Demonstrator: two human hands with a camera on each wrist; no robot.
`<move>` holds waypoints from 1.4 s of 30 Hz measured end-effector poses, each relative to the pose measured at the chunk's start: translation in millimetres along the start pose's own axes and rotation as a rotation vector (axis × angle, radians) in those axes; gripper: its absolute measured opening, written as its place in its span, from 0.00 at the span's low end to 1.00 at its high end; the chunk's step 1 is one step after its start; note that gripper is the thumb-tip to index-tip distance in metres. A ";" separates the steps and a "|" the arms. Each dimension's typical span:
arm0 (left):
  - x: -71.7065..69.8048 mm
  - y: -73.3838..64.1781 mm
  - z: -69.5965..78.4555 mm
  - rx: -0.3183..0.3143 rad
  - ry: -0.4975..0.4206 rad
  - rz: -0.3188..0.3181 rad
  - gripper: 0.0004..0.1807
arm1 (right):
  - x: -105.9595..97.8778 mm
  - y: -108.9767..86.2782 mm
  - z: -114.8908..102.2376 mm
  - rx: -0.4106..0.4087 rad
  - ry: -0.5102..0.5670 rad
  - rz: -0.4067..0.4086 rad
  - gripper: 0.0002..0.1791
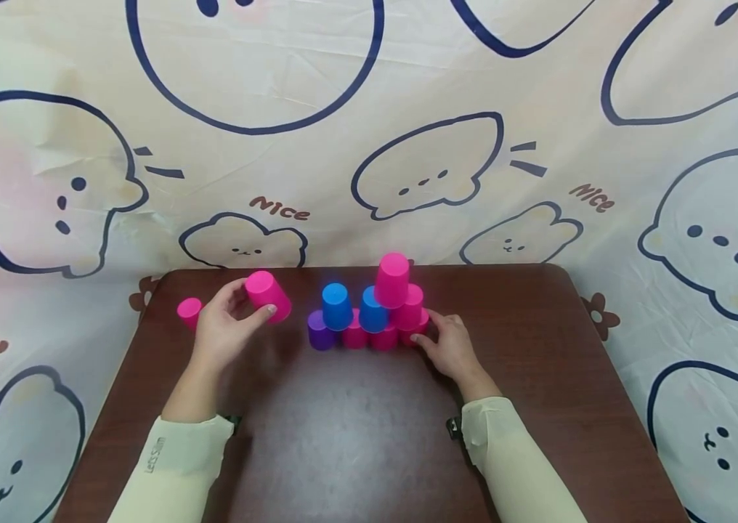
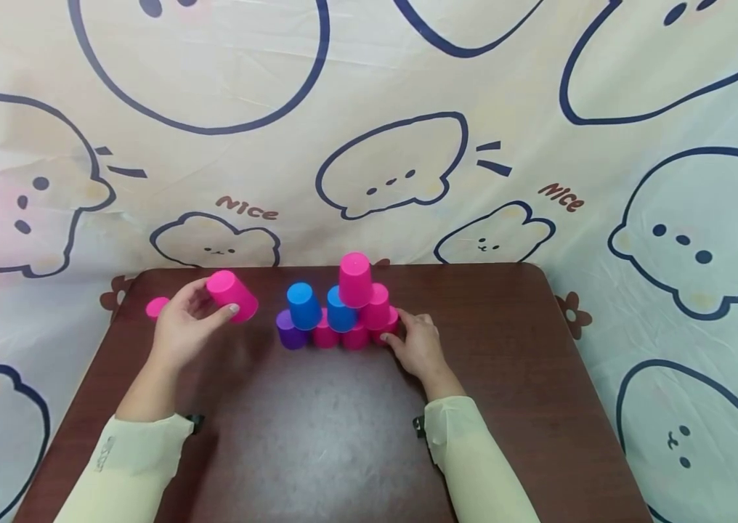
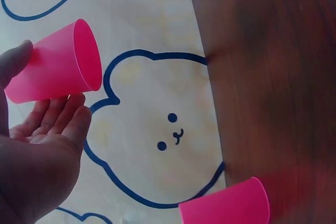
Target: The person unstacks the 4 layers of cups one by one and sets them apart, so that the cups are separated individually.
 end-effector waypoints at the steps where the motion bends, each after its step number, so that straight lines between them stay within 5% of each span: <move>1: -0.4 -0.2 -2.2 -0.008 0.004 0.004 0.43 | 0.0 -0.1 0.0 0.000 -0.002 -0.002 0.38; 42: 1.0 3.8 -68.6 -0.157 0.046 0.075 0.45 | -1.0 -1.1 -1.2 -0.009 -0.001 0.001 0.38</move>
Point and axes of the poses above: each hand's wrist, its own y-axis towards the middle knuckle, its own x-axis out of the palm, z = x × y, the point moved 8 cm from there along y, towards the middle knuckle, and after that the axes turned 7 degrees about y, right-handed, at the moved point
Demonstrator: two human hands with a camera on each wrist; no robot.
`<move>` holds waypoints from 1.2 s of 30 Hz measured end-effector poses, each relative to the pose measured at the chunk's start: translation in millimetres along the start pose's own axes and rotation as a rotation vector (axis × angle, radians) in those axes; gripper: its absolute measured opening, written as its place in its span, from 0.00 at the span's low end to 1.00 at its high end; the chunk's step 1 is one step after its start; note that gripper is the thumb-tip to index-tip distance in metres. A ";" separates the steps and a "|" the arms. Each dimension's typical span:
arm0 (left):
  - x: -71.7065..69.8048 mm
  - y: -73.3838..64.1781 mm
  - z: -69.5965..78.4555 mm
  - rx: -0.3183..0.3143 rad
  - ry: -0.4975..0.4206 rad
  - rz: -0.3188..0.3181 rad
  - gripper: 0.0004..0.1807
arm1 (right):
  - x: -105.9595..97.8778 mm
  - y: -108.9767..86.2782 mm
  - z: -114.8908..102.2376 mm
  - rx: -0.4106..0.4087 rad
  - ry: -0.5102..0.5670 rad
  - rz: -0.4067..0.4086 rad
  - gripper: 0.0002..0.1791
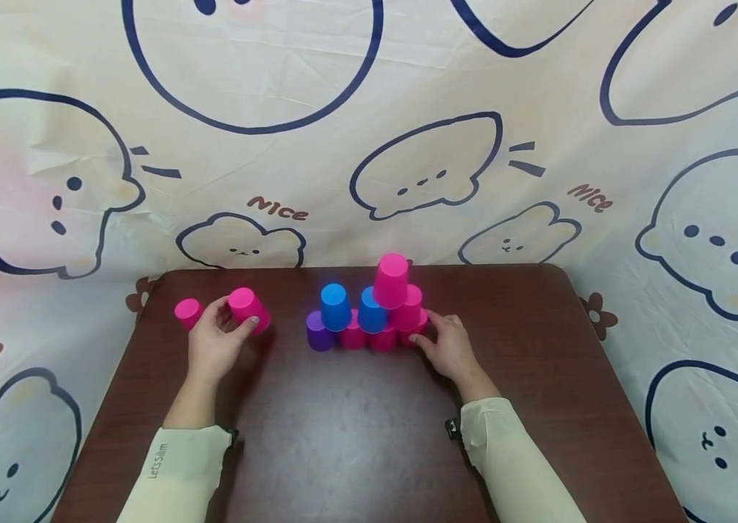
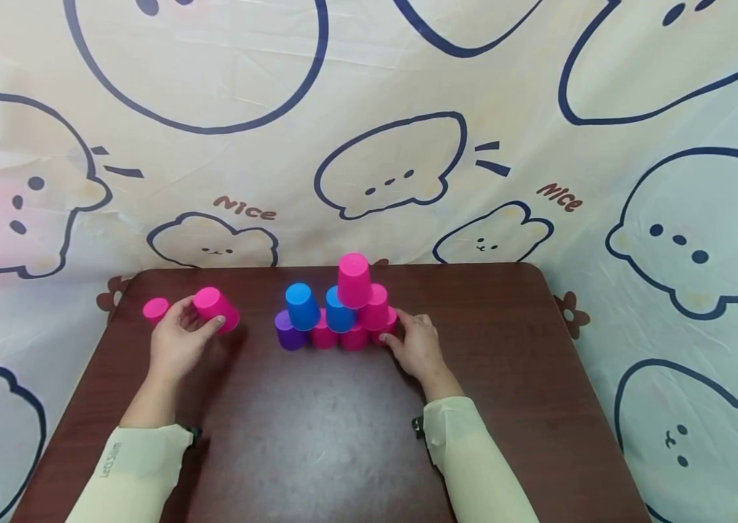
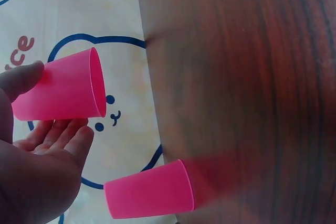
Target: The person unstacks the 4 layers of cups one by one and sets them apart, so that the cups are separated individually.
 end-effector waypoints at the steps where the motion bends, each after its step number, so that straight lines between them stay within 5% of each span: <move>1: -0.1 0.4 -1.1 -0.003 0.001 0.003 0.45 | -0.3 0.0 -0.4 0.000 0.001 0.002 0.38; 36: 5.6 10.2 -37.2 -0.069 0.044 0.073 0.43 | 1.3 0.8 1.1 0.021 0.002 -0.011 0.37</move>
Point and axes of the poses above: each hand's wrist, its own y-axis towards the middle knuckle, its own x-axis out of the palm, z = x × y, the point moved 8 cm from there along y, towards the middle knuckle, and after that the axes turned 7 degrees about y, right-handed, at the moved point
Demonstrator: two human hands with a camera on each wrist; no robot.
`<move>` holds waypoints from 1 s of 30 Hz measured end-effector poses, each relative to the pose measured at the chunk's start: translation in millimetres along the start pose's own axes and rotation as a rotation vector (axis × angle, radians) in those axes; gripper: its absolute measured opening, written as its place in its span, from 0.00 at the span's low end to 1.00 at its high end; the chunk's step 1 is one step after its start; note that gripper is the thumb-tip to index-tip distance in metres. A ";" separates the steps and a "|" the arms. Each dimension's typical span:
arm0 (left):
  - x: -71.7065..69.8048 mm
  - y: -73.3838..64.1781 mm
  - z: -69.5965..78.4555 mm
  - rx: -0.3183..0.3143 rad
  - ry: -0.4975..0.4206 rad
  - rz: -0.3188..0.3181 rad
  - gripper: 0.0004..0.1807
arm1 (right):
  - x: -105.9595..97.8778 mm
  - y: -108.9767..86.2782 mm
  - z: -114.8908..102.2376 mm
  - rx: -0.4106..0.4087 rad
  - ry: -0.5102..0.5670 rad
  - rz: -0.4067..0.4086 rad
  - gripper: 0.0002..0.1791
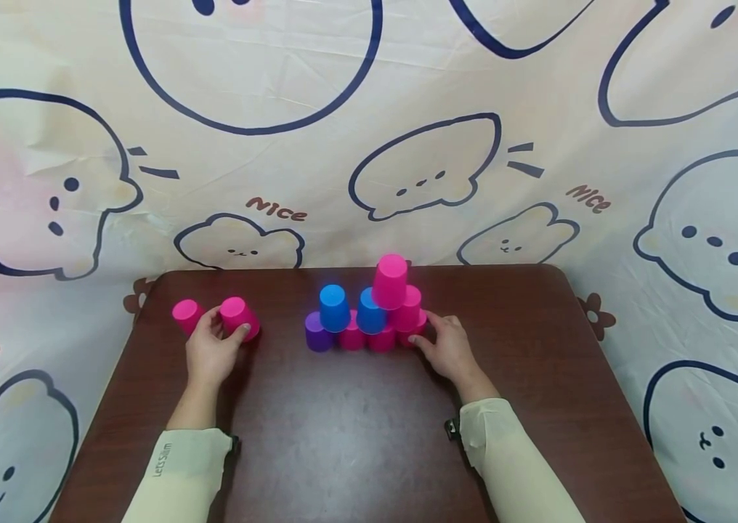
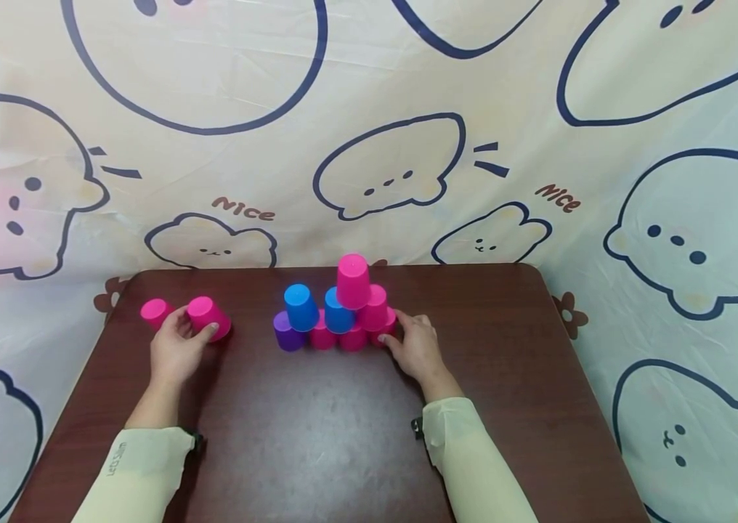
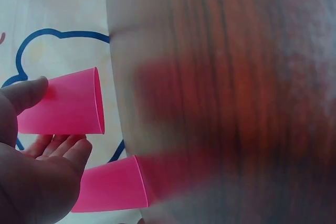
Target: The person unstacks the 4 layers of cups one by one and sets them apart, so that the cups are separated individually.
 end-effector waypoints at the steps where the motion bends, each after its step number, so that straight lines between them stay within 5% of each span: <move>1: 0.1 0.1 -0.7 -0.003 0.002 0.000 0.43 | 0.0 0.0 0.2 0.000 0.001 0.001 0.37; 30: 3.9 5.9 -15.7 -0.034 0.037 0.017 0.42 | -1.1 -0.1 -0.8 -0.014 -0.009 0.012 0.37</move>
Point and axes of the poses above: each hand's wrist, its own y-axis towards the middle knuckle, its own x-axis out of the palm, z = x × y, the point moved 8 cm from there along y, towards the middle knuckle, and after that the axes turned 7 degrees about y, right-handed, at the moved point
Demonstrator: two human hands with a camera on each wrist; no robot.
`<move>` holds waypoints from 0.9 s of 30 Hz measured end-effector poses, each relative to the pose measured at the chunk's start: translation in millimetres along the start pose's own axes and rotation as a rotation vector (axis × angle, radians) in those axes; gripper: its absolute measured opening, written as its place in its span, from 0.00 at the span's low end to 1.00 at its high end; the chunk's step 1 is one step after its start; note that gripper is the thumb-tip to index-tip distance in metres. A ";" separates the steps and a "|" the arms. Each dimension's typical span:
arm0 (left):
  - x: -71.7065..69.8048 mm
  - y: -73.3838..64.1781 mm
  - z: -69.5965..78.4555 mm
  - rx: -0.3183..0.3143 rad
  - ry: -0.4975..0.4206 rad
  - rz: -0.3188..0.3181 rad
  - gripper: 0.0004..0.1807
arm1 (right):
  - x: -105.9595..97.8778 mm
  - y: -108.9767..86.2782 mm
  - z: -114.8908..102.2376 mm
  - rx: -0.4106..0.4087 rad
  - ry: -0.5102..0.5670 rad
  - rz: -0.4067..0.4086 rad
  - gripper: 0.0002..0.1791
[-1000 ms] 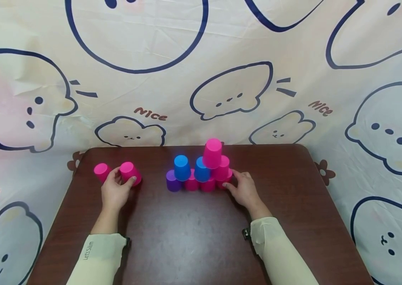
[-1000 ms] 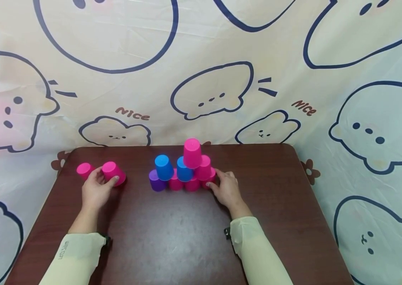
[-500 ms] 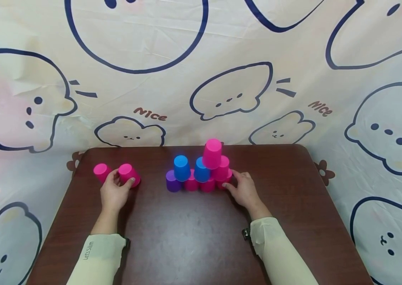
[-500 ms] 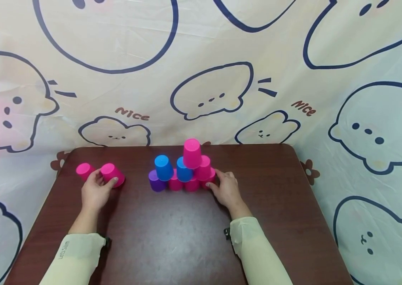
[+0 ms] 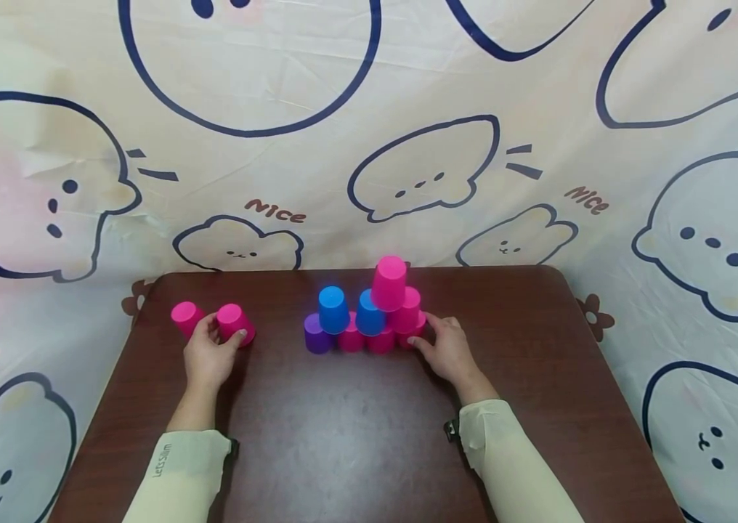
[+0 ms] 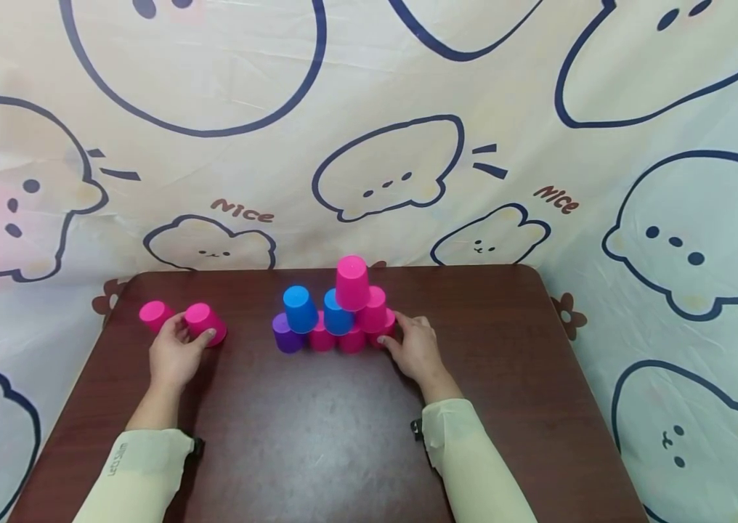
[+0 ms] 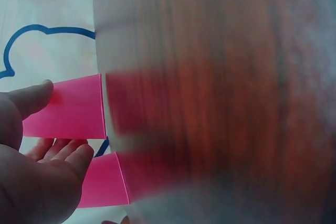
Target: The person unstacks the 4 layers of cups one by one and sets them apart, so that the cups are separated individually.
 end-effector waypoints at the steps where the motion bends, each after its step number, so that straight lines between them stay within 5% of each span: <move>1: 0.0 -0.1 -0.4 -0.003 0.003 -0.002 0.42 | 0.1 -0.1 0.1 0.001 0.000 0.002 0.37; 27: -5.2 -4.1 4.4 0.005 -0.017 -0.003 0.44 | 0.7 0.1 1.9 0.019 0.007 0.001 0.38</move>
Point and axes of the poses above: each hand's wrist, its own y-axis towards the middle knuckle, its own x-axis out of the palm, z = x × y, the point moved 8 cm from there along y, towards the middle knuckle, and after that the axes turned 7 degrees about y, right-handed, at the moved point
